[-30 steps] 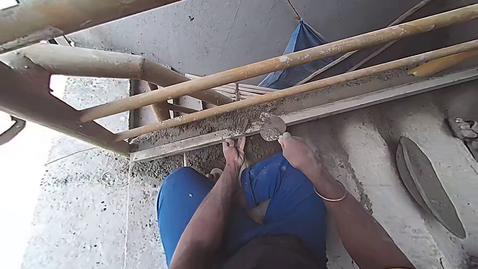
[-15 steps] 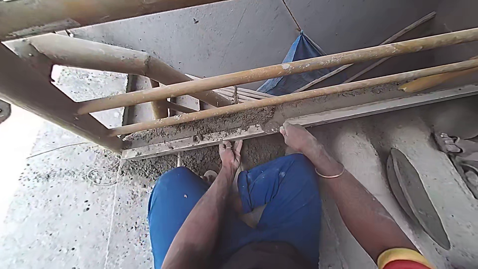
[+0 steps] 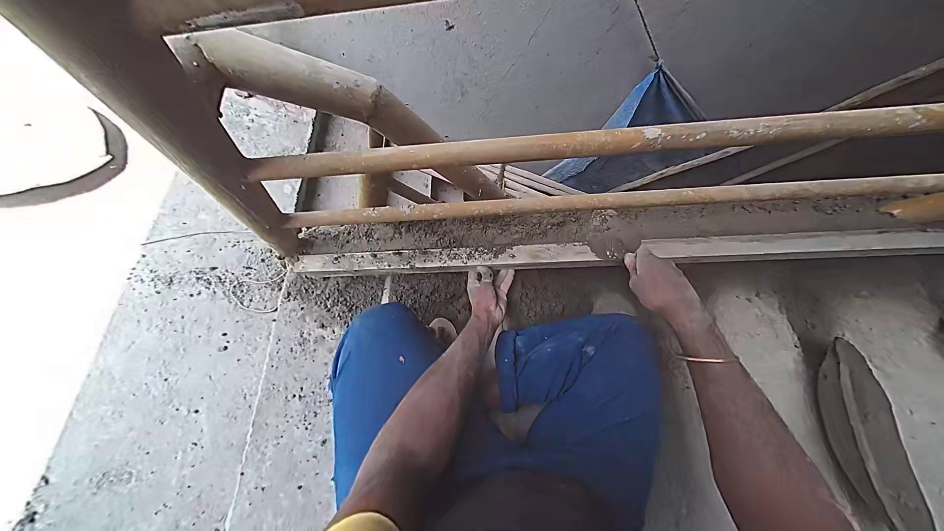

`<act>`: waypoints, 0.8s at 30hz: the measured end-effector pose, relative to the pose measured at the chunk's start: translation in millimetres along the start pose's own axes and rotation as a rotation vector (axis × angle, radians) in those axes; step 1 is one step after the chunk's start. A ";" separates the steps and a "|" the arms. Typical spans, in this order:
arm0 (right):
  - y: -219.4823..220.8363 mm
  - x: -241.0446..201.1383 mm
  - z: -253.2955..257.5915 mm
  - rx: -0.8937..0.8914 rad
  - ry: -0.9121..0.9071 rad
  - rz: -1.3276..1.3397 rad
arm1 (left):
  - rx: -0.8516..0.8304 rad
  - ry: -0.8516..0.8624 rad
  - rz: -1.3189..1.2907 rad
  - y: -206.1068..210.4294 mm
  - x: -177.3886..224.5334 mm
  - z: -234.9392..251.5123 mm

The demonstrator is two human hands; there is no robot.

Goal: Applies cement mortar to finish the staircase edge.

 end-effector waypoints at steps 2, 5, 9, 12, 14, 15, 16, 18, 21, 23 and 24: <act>17.9 -51.2 -13.0 -0.067 -0.077 -0.042 | 0.010 -0.012 -0.007 -0.8 0.0 -0.8; 52.7 -133.7 -35.0 -0.146 -0.213 -0.019 | -0.036 0.022 0.005 -3.9 -3.1 0.4; 83.4 -193.3 -62.2 -0.225 -0.443 -0.041 | -0.144 0.103 0.479 -17.7 0.8 -20.2; 64.3 -159.0 -57.8 -0.162 -0.392 -0.016 | -0.017 0.022 0.131 -3.3 2.9 -16.5; 37.4 -108.3 -37.2 -0.087 -0.252 -0.004 | -0.006 0.004 0.015 -2.5 -2.0 -1.4; 24.1 -80.8 -25.1 -0.046 -0.171 0.003 | 0.009 -0.009 -0.003 -1.5 -2.6 -0.3; 13.1 -55.3 -13.6 -0.008 -0.099 0.021 | 0.024 -0.020 -0.012 -1.2 -2.4 -0.4; -1.5 -20.7 5.8 0.037 -0.016 0.045 | 0.038 -0.027 -0.033 1.3 -0.2 -0.6; 1.5 -30.8 10.7 0.014 -0.023 0.010 | 0.041 -0.029 -0.027 2.0 -0.4 -2.7; 17.8 -75.3 -1.1 -0.038 -0.107 -0.053 | 0.040 -0.024 -0.020 1.8 -0.4 -1.1; 28.8 -101.6 -10.6 -0.074 -0.165 -0.092 | 0.032 -0.017 -0.023 0.4 -0.8 -0.5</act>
Point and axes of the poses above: each hand's wrist, its own z-axis towards the middle knuckle, its own y-axis out of the palm, x = y × z, the point moved 3 cm from there along z, towards the middle knuckle, and after that the axes turned 1 degree about z, right-handed, at the moved point
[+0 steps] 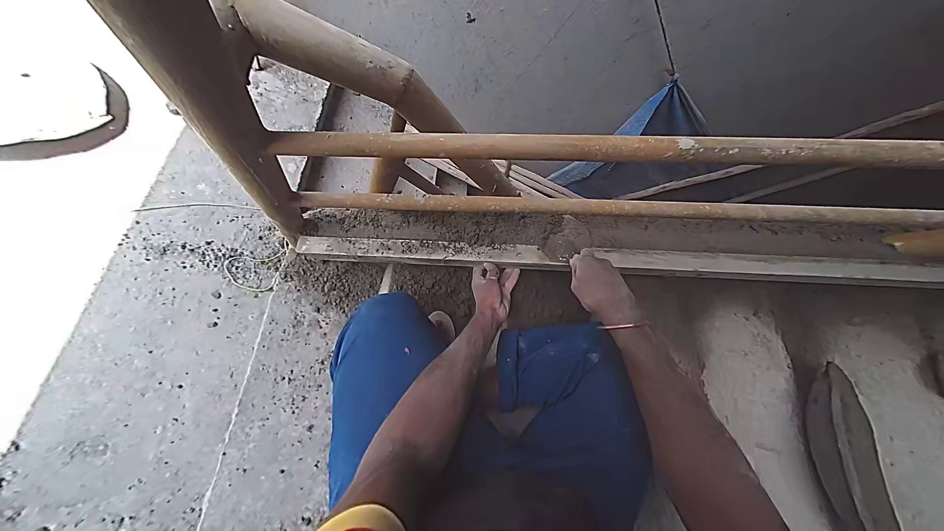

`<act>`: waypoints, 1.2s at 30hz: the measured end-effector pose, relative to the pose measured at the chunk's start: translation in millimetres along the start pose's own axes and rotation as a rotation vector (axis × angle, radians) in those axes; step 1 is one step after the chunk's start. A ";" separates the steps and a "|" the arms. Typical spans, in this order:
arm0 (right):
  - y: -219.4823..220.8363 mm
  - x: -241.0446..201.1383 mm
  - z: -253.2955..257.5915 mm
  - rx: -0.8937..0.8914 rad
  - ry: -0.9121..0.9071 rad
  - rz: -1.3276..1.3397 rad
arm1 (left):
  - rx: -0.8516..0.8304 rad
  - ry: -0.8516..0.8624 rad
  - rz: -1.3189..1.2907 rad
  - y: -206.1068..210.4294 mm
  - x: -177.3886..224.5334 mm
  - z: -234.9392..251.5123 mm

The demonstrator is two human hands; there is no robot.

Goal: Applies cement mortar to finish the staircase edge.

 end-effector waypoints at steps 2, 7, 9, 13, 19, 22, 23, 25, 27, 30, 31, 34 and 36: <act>16.8 -47.3 -12.0 -0.083 -0.174 -0.019 | -0.056 0.020 -0.027 -3.5 -3.1 1.9; 24.4 -43.5 -26.4 -0.112 -0.295 0.511 | -0.106 0.046 -0.022 -8.2 -8.1 5.6; 36.0 -11.6 -29.5 -0.156 -0.314 1.166 | -0.081 0.047 0.030 -6.0 -4.2 6.9; 94.8 13.2 -54.4 -0.214 -0.336 1.775 | -0.063 0.028 0.055 -3.3 -1.7 0.3; 133.1 1.6 -58.1 -0.192 -0.480 2.265 | -0.075 0.041 0.052 -4.0 -1.8 -0.5; 135.4 -9.5 -38.9 -0.093 -0.231 2.251 | -0.101 0.052 0.065 -5.7 -0.7 1.1; 127.7 -9.0 -30.3 -0.004 -0.222 2.238 | -0.116 0.050 0.061 -5.1 -0.3 1.1; 112.0 -6.3 -10.8 0.224 -0.305 2.172 | -0.119 0.052 0.075 -4.8 0.3 1.4; 103.1 -8.1 2.4 0.286 -0.228 2.104 | -0.101 0.051 0.097 -7.1 0.2 -0.7; 89.4 -16.3 8.9 0.389 -0.056 2.031 | -0.101 0.049 0.118 -5.8 2.1 2.0; 89.5 -20.7 10.6 0.442 -0.017 1.977 | -0.108 0.043 0.121 -6.2 1.9 2.9; 98.1 -33.9 14.7 0.193 0.043 1.718 | -0.103 0.017 0.157 -11.1 0.0 4.6; 100.5 -31.9 13.4 0.193 0.023 1.565 | -0.109 0.025 0.166 -11.7 0.5 4.9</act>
Point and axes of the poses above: each hand's wrist, its own z-axis towards the middle knuckle, its own y-axis out of the palm, x = y × z, the point moved 3 cm from there along z, towards the middle knuckle, and after that the axes turned 1 degree about z, right-handed, at the moved point
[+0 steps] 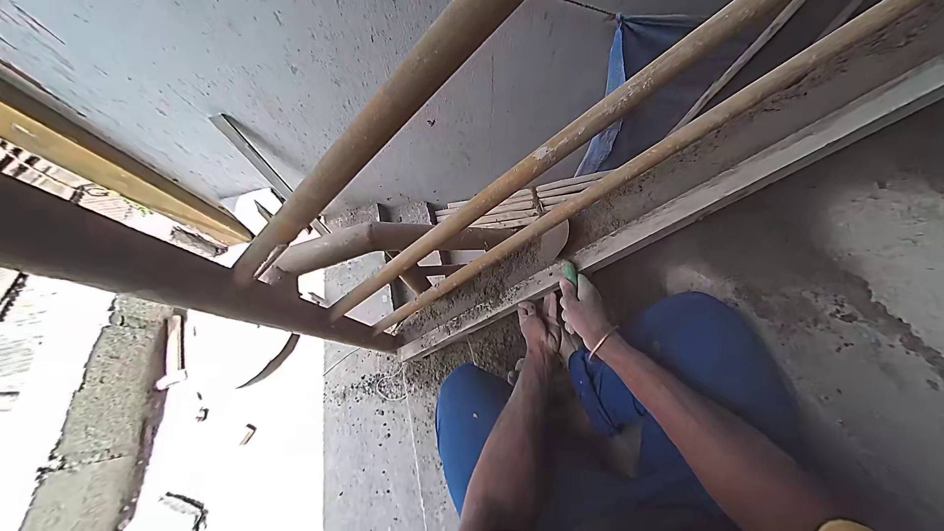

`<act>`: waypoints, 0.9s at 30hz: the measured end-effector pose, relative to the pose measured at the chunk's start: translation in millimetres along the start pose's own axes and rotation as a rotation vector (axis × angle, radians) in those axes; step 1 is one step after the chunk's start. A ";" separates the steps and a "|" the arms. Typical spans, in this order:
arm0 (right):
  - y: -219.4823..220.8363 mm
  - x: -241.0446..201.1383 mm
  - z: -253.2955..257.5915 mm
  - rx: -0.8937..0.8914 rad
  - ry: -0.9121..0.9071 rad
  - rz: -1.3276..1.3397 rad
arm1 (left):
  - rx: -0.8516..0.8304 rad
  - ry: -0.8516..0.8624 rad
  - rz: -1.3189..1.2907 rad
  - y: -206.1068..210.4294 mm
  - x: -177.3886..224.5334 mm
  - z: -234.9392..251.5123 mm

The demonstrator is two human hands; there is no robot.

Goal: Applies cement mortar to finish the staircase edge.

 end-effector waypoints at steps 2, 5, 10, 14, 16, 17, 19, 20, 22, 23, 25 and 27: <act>-7.5 -5.5 -4.4 0.169 -0.145 0.029 | -0.022 0.001 -0.038 1.9 -1.0 1.7; -6.7 -5.9 -3.4 0.190 -0.099 0.056 | -0.017 0.008 -0.037 -0.2 -0.8 1.3; -19.6 -14.4 -5.4 0.103 -0.128 0.180 | 0.005 0.013 -0.046 3.4 0.8 -1.3; -5.2 -2.9 -7.9 0.075 -0.067 0.290 | -0.012 0.003 -0.036 -0.1 0.3 -0.3; -2.6 -2.1 -6.8 -0.059 0.033 0.292 | -0.019 -0.001 -0.019 0.5 -0.6 0.0; -4.2 -7.1 -7.8 -0.035 -0.020 0.345 | -0.021 0.001 -0.018 3.0 -0.4 2.5; -5.4 -12.6 -14.4 0.098 -0.164 0.432 | -0.016 0.005 -0.035 -0.6 -1.1 1.2; -3.0 -12.9 -14.0 0.129 -0.166 0.417 | -0.018 0.004 -0.038 -0.2 -0.8 1.5; 3.2 -9.6 -11.8 0.010 0.019 0.274 | -0.017 -0.007 -0.023 -1.0 -0.1 0.1; 2.6 -8.9 -11.4 -0.062 0.083 0.247 | -0.015 -0.008 -0.017 -1.6 -1.2 -0.7; -2.6 -15.5 -13.6 -0.011 -0.013 0.363 | -0.029 0.001 -0.026 3.5 -0.2 3.2; -3.6 -13.6 -19.4 0.134 -0.159 0.517 | -0.020 0.002 -0.041 0.1 -1.2 -0.1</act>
Point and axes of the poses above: each hand's wrist, its own z-axis towards the middle knuckle, its own y-axis out of the palm, x = y × z, the point moved 3 cm from there along z, towards the middle knuckle, and after that the axes turned 1 degree about z, right-handed, at the moved point
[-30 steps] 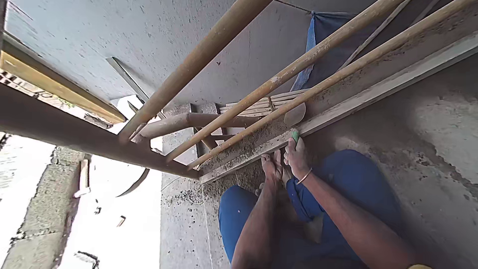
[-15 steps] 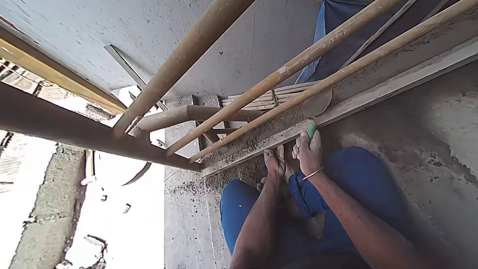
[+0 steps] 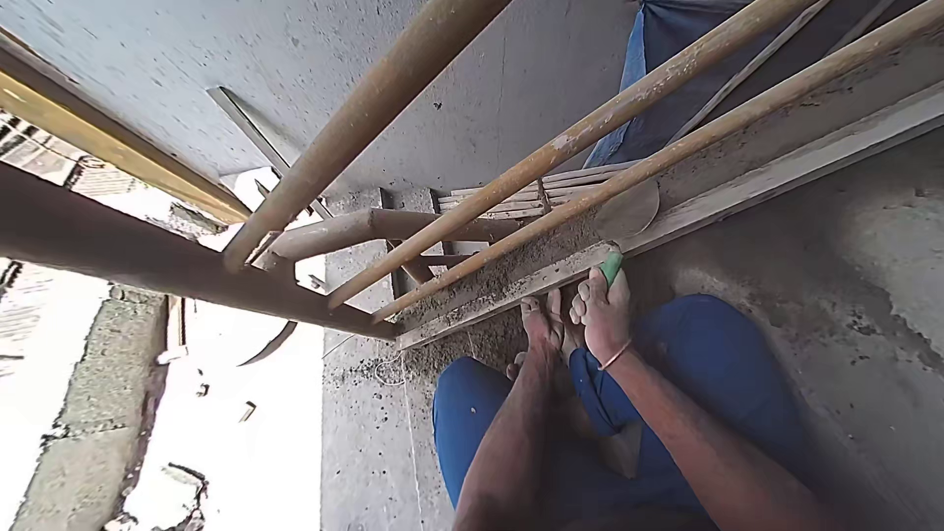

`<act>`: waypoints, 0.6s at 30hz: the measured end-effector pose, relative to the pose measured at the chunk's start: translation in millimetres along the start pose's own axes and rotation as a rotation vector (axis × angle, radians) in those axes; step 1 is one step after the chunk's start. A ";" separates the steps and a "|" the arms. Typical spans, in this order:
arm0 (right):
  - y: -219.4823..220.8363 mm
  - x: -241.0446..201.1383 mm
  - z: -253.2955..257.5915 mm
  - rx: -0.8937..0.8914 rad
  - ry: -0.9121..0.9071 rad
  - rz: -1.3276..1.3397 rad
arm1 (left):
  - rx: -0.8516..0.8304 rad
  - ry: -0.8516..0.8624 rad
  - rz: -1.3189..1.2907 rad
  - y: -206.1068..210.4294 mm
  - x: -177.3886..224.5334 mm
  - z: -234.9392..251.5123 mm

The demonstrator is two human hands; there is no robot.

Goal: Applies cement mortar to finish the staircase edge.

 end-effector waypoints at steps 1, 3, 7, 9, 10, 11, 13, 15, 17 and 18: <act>1.1 4.9 1.4 0.012 0.022 0.000 | -0.006 -0.003 -0.002 0.4 0.6 0.3; 4.6 13.1 4.1 -0.110 0.274 -0.121 | 0.005 -0.006 0.035 -0.8 1.1 0.2; 4.1 -0.2 2.3 -0.062 0.099 0.043 | -0.018 -0.013 0.005 -1.4 0.3 0.7; 8.9 10.4 1.9 -0.069 0.119 0.050 | -0.033 -0.017 0.045 -2.6 1.3 0.8; 10.5 17.8 1.5 -0.130 0.242 -0.008 | -0.020 -0.007 0.098 -3.3 0.3 0.2; 11.1 19.4 1.8 -0.179 0.333 -0.062 | -0.033 -0.004 0.125 -2.8 0.3 0.5; 10.5 8.1 1.7 -0.169 0.275 -0.066 | -0.033 -0.016 0.092 2.8 1.8 2.6; 5.3 -0.6 -3.7 -0.067 0.065 0.005 | -0.010 -0.014 0.025 0.0 2.0 -1.2; 4.3 -5.1 -3.6 -0.006 -0.051 0.044 | 0.003 0.002 0.002 -0.5 3.1 0.4; 4.3 -8.3 -3.0 0.002 -0.071 0.062 | -0.002 0.001 -0.011 0.3 2.3 1.7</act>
Point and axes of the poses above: each hand's wrist, its own z-axis towards the middle knuckle, its own y-axis out of the palm, x = y × z, the point moved 3 cm from there along z, towards the middle knuckle, and after that the axes turned 1 degree about z, right-handed, at the moved point
